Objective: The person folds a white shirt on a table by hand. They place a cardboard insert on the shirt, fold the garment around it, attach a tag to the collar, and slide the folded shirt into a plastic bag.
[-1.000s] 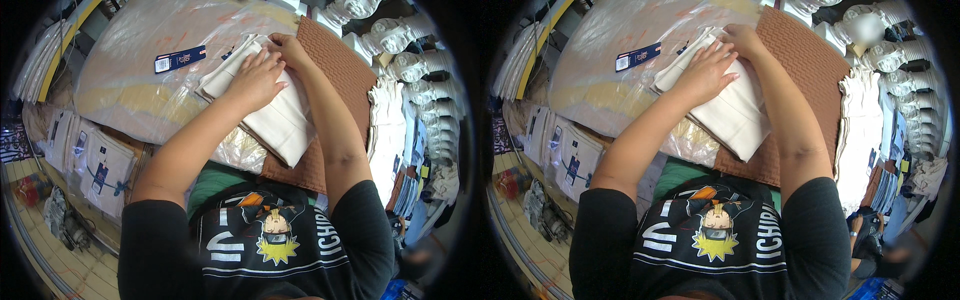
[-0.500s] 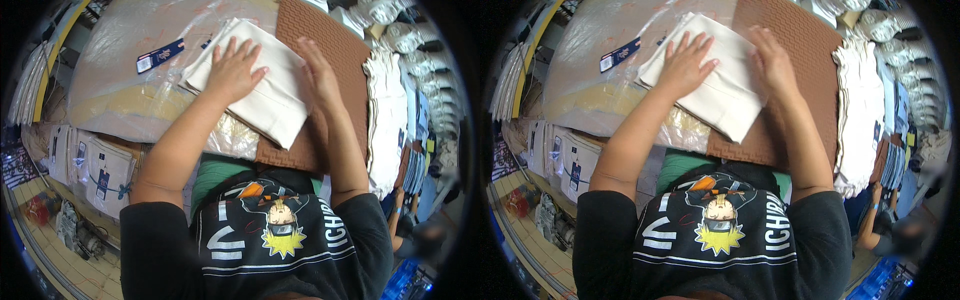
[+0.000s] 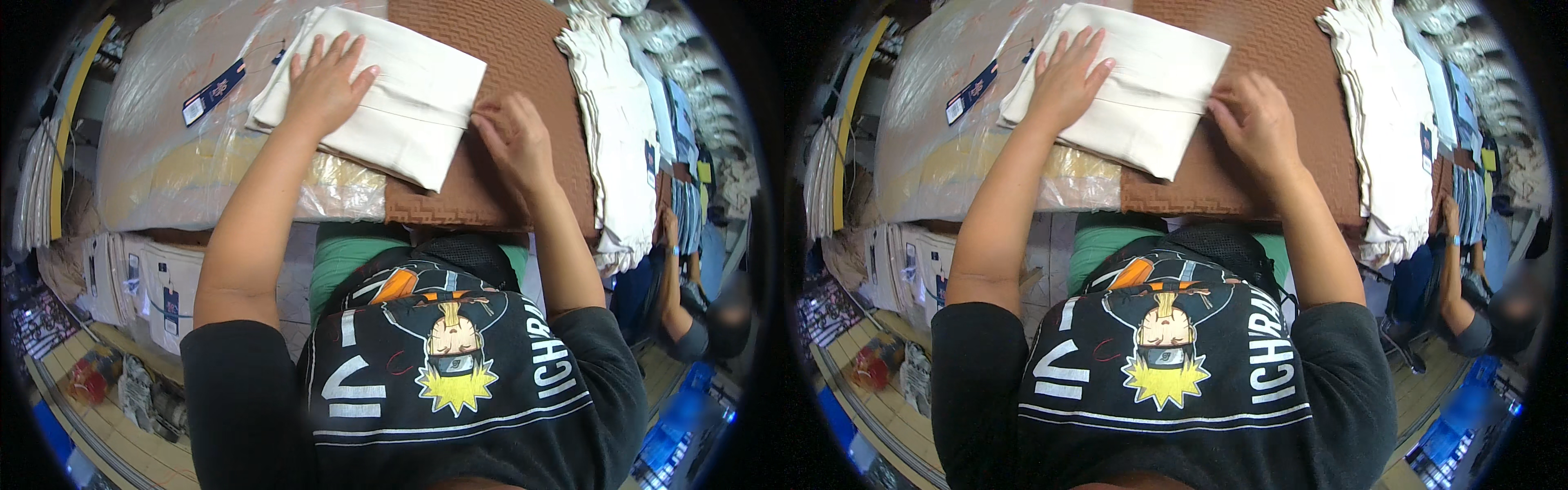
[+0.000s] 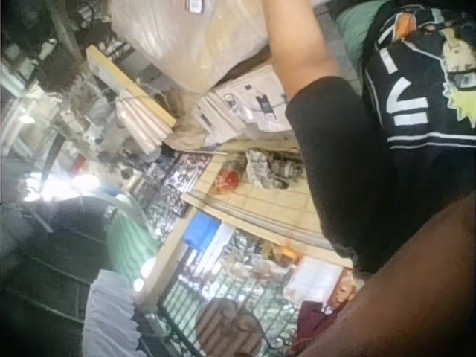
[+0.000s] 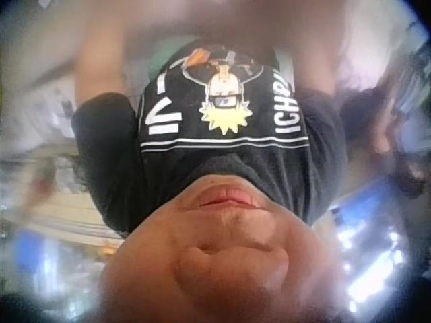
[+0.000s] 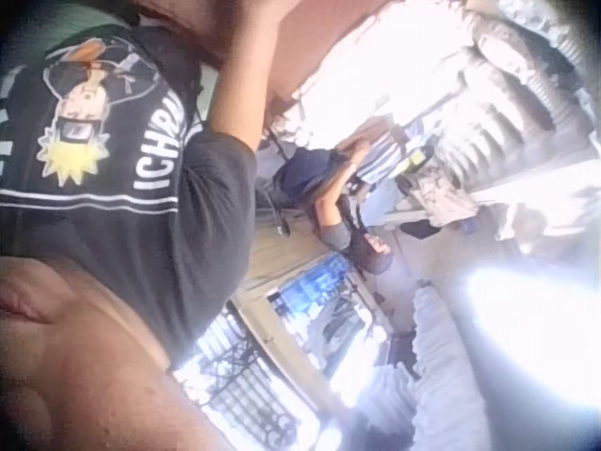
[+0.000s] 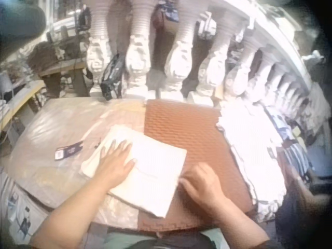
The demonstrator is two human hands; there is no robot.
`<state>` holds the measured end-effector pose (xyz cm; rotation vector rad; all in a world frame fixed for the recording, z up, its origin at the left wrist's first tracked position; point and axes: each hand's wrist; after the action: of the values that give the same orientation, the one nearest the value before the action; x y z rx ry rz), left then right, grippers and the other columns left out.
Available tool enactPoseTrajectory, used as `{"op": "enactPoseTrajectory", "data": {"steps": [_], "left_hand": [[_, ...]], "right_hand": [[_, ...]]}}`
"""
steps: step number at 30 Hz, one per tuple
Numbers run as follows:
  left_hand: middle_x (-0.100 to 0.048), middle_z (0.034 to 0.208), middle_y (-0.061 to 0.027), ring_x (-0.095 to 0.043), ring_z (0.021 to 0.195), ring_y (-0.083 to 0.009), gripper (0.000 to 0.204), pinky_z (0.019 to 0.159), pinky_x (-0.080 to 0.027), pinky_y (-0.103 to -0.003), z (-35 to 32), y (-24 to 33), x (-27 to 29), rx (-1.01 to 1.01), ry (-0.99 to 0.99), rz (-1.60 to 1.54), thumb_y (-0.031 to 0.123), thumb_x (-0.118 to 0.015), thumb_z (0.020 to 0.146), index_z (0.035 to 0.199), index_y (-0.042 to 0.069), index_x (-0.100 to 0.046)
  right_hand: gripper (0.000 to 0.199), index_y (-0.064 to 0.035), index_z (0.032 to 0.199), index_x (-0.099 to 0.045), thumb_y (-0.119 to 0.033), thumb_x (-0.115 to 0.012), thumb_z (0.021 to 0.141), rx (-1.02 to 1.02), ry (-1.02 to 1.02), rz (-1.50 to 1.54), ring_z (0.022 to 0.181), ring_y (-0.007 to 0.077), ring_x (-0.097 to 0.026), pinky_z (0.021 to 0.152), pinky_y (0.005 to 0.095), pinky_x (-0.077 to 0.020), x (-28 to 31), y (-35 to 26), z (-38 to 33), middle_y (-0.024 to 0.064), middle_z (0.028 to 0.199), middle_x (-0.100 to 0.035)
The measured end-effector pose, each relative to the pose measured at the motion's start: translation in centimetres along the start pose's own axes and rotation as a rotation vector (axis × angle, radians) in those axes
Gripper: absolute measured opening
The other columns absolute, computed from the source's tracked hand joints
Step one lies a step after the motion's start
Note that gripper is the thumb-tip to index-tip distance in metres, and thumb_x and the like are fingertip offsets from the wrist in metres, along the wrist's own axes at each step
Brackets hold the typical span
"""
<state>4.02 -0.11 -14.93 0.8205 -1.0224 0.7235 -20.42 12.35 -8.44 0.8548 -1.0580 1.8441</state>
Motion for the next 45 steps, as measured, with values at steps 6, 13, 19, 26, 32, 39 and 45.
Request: {"op": "enactPoseTrajectory", "data": {"steps": [6,13,19,26,32,39,45], "left_hand": [[-0.032,0.148,-0.008,-0.022,0.138,-0.0337,0.058,0.11,-0.013,-0.054,0.3,0.1,0.2,-0.006,-0.024,-0.01,0.052,-0.034,0.094,0.142,0.018,-0.036],[-0.03,0.148,-0.0082,-0.022,0.138,-0.0335,0.057,0.108,-0.016,-0.056,0.4,-0.2,0.3,-0.015,-0.027,0.018,0.051,-0.033,0.095,0.142,0.019,-0.034],[-0.03,0.149,-0.0079,-0.021,0.139,-0.0332,0.058,0.108,-0.015,-0.056,0.4,-0.1,0.2,-0.012,-0.055,0.021,0.053,-0.033,0.095,0.142,0.019,-0.034],[-0.03,0.149,-0.0087,-0.021,0.138,-0.0346,0.059,0.109,-0.013,-0.056,0.4,0.0,0.3,-0.001,-0.063,-0.001,0.053,-0.033,0.094,0.141,0.017,-0.036],[-0.029,0.149,-0.009,-0.019,0.139,-0.0355,0.06,0.109,-0.012,-0.057,0.6,-0.1,0.1,-0.001,-0.074,-0.003,0.053,-0.033,0.094,0.142,0.017,-0.035],[-0.027,0.15,-0.0086,-0.019,0.139,-0.0343,0.056,0.107,-0.015,-0.058,0.4,-1.2,0.3,-0.023,-0.089,-0.033,0.047,-0.035,0.096,0.143,0.017,-0.033],[-0.06,0.118,-0.0128,-0.056,0.11,-0.0285,0.03,0.093,-0.042,-0.036,-3.0,-6.2,5.2,0.09,0.464,-0.339,0.023,-0.054,0.09,0.115,0.007,-0.061]], "right_hand": [[0.012,-0.0074,0.084,-0.062,-0.012,-0.068,0.075,-0.02,0.06,-0.011,0.079,0.0268,-0.06,0.069,0.0369,-0.0466,-1.3,-0.4,-2.3,0.0081,0.081,-0.061],[0.009,-0.0077,0.082,-0.063,-0.012,-0.067,0.075,-0.066,0.17,-0.004,0.077,0.0259,-0.06,0.068,0.0367,-0.0454,-2.5,-0.4,-2.2,0.0069,0.079,-0.062],[0.007,-0.0075,0.081,-0.064,-0.011,-0.066,0.076,-0.119,0.152,0.024,0.077,0.025,-0.06,0.071,0.0362,-0.0427,-2.3,-0.8,-2.6,0.0061,0.08,-0.063],[0.009,-0.0058,0.083,-0.065,-0.011,-0.064,0.076,-0.363,-0.047,0.267,0.081,0.0215,-0.062,0.076,0.0365,-0.0429,-1.5,-2.6,-3.8,0.0067,0.079,-0.065],[0.023,-0.0057,0.099,-0.066,-0.019,-0.063,0.081,-0.575,-0.474,0.368,0.098,0.0265,-0.061,0.09,0.0398,-0.0442,2.8,-3.8,-2.4,0.0115,0.097,-0.067],[0.061,-0.0056,0.131,-0.046,-0.044,-0.057,0.086,0.234,-0.322,-0.052,0.13,0.0321,-0.038,0.107,0.0504,-0.0272,-1.1,-6.2,-2.9,0.0163,0.138,-0.042],[0.057,-0.0024,0.127,-0.049,-0.041,-0.057,0.087,0.227,-0.251,0.048,0.128,0.0318,-0.04,0.106,0.0508,-0.0289,-1.9,-8.8,2.9,0.017,0.134,-0.047]]}}
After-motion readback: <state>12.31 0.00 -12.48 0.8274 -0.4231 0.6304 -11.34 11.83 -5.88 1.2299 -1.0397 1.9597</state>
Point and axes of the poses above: each hand's wrist, its own z-axis towards the middle knuckle, its own x-axis out of the back of the hand, y = z × x
